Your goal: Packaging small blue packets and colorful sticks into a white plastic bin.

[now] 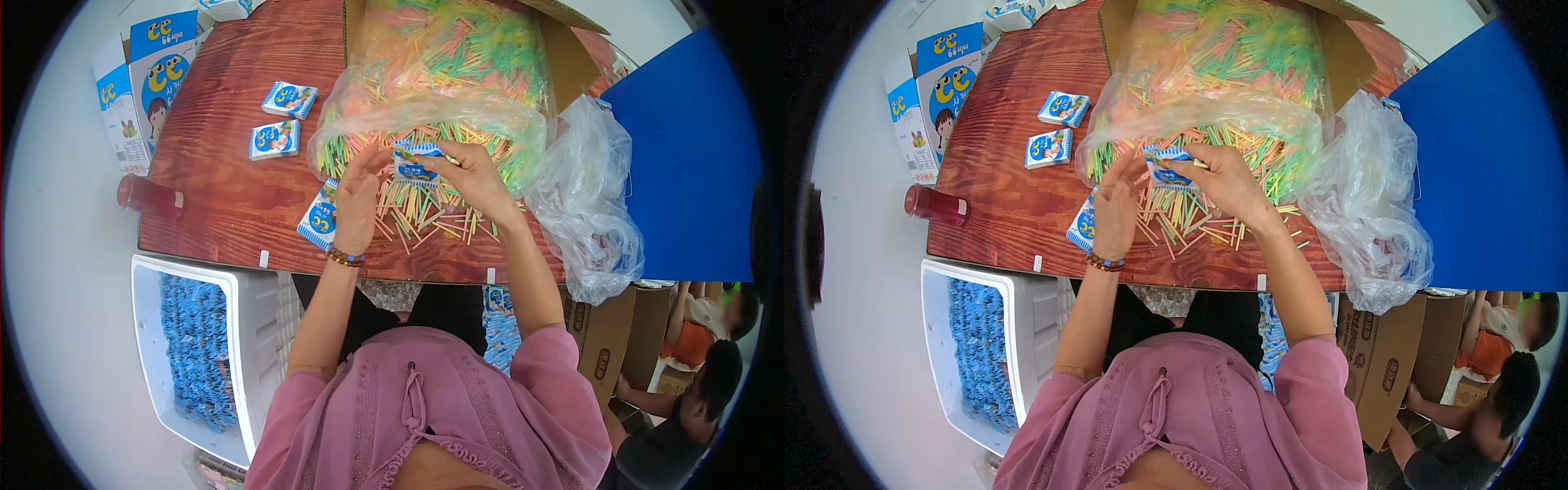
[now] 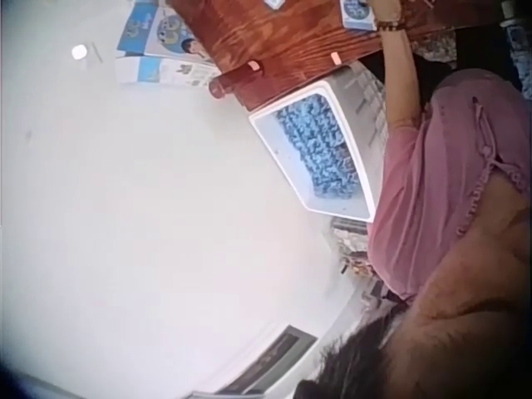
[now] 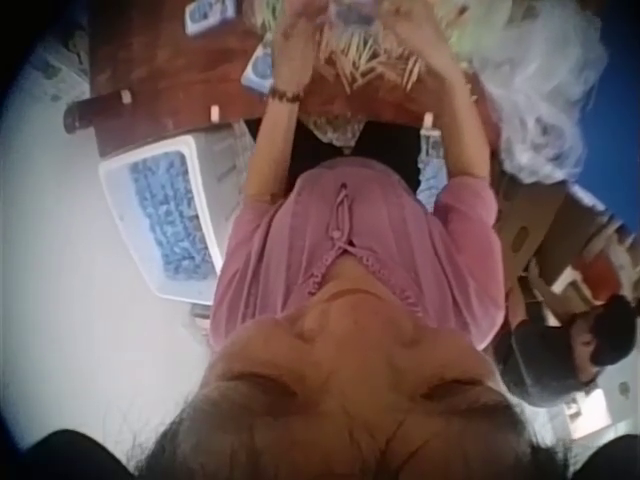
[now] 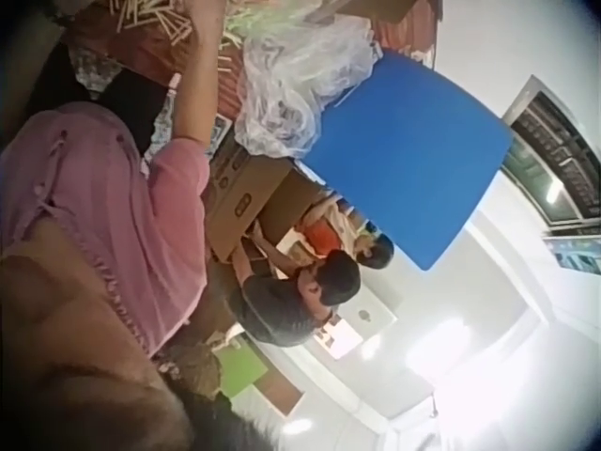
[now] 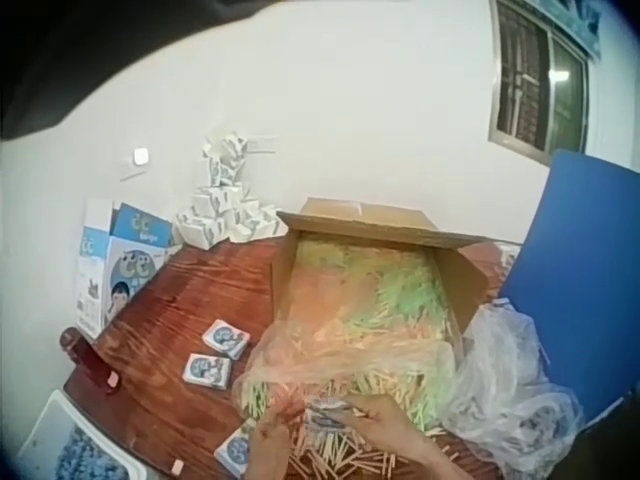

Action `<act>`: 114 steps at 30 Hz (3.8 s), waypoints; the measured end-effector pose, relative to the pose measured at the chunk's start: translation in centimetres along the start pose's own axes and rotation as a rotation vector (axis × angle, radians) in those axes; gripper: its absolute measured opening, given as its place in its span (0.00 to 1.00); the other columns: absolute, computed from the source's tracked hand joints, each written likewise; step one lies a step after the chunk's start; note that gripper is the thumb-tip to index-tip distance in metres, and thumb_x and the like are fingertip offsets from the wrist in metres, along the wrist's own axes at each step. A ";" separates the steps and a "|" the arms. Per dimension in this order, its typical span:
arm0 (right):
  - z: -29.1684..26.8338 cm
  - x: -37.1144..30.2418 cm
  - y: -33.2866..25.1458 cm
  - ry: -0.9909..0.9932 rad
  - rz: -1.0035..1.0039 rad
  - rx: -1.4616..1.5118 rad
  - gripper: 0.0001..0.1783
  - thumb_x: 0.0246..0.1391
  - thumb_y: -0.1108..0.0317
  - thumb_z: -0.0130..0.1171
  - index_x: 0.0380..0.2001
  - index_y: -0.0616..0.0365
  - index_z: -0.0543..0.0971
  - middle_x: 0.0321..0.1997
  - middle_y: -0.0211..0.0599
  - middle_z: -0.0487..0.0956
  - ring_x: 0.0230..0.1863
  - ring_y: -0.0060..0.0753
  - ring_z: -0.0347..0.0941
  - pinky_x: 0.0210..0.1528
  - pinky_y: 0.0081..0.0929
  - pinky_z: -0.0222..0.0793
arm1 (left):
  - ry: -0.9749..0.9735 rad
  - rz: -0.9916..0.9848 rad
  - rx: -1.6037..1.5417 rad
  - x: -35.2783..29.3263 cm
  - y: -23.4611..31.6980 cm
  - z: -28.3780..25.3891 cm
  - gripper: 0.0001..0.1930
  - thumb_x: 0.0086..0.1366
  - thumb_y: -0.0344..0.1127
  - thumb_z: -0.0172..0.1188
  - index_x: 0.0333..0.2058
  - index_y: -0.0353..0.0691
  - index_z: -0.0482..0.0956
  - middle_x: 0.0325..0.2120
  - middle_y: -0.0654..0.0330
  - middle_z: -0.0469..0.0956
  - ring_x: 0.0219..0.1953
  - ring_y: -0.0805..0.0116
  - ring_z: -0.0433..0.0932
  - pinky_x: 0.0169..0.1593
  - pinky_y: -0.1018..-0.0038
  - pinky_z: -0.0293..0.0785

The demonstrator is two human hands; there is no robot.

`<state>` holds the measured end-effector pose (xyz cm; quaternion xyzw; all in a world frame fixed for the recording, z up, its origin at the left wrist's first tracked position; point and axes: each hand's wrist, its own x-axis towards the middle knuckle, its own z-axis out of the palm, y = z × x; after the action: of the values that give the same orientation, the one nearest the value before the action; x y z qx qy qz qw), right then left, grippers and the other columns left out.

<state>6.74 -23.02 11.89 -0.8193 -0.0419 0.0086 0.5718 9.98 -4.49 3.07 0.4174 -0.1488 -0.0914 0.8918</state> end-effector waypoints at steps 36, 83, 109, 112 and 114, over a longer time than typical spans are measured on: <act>4.4 1.8 2.9 -0.027 -0.022 0.252 0.07 0.57 0.67 0.59 0.36 0.58 0.80 0.29 0.24 0.78 0.32 0.13 0.71 0.36 0.16 0.66 | 0.107 -0.290 0.301 -1.0 3.0 -2.4 0.08 0.60 0.27 0.63 0.37 0.32 0.81 0.29 0.64 0.81 0.30 0.83 0.77 0.32 0.86 0.72; 5.1 2.6 -3.0 -0.164 -0.272 -0.698 0.05 0.44 0.65 0.61 0.27 0.49 0.82 0.22 0.40 0.78 0.26 0.46 0.76 0.29 0.40 0.69 | 0.056 0.135 0.976 -3.5 4.5 -2.2 0.09 0.58 0.32 0.60 0.35 0.35 0.81 0.27 0.54 0.80 0.30 0.61 0.79 0.34 0.71 0.72; -3.3 2.0 9.0 0.104 0.044 -0.810 0.11 0.49 0.64 0.54 0.28 0.61 0.76 0.22 0.49 0.74 0.27 0.50 0.73 0.31 0.41 0.66 | 0.464 0.022 0.751 5.4 7.2 -18.7 0.09 0.62 0.34 0.61 0.37 0.35 0.78 0.30 0.66 0.80 0.30 0.84 0.74 0.32 0.83 0.70; -3.4 2.1 9.9 0.108 0.103 -0.828 0.11 0.49 0.63 0.54 0.27 0.62 0.75 0.24 0.52 0.76 0.29 0.55 0.73 0.32 0.43 0.66 | 0.584 0.049 1.169 5.6 7.1 -17.2 0.15 0.60 0.36 0.63 0.42 0.35 0.73 0.28 0.58 0.78 0.31 0.68 0.77 0.36 0.73 0.72; -3.6 2.4 10.7 0.124 0.116 -0.813 0.11 0.49 0.63 0.53 0.27 0.62 0.74 0.25 0.51 0.76 0.29 0.54 0.74 0.32 0.43 0.66 | 0.584 0.204 1.315 5.3 6.5 -17.9 0.16 0.58 0.37 0.64 0.42 0.35 0.73 0.30 0.54 0.77 0.34 0.61 0.76 0.38 0.68 0.71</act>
<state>9.95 -29.86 3.16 -0.9783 0.0387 -0.0258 0.2019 21.29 10.95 -1.81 0.8587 0.0331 0.2156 0.4637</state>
